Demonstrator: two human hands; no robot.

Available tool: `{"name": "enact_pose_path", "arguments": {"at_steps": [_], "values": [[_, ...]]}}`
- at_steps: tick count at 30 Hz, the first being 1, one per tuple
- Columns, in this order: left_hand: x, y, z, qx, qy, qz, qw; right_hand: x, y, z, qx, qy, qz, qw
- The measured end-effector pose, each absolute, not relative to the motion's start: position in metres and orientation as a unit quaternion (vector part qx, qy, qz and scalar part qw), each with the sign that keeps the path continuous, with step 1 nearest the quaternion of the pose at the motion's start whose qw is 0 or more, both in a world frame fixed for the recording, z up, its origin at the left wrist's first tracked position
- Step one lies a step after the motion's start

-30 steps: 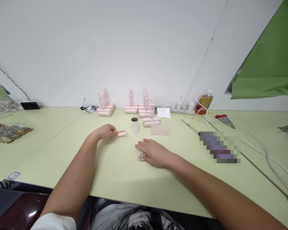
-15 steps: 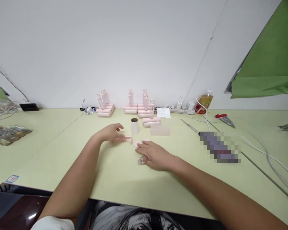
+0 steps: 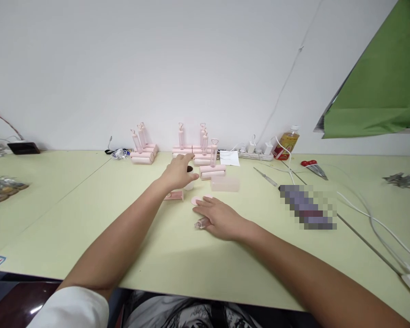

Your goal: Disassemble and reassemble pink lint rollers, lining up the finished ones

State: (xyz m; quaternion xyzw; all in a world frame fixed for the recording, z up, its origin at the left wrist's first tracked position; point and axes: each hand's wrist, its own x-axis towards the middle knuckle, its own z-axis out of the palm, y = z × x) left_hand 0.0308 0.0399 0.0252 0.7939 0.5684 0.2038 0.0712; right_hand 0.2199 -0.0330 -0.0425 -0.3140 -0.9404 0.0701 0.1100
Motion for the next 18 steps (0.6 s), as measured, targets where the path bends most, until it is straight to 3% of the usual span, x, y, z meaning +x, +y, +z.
{"name": "enact_pose_path", "arguments": {"at_steps": [6,10,18], "values": [[0.003,0.025,0.023,0.765,0.62,0.149,0.091,0.231,-0.028,-0.045,-0.383,-0.916,0.059,0.106],[-0.029,0.014,0.016,0.72,0.681,0.042,0.126,0.24,-0.026,-0.043,-0.426,-0.897,0.061,0.094],[-0.018,-0.009,-0.013,0.783,0.615,-0.034,0.087,0.25,-0.029,-0.033,-0.444,-0.89,0.081,0.067]]}}
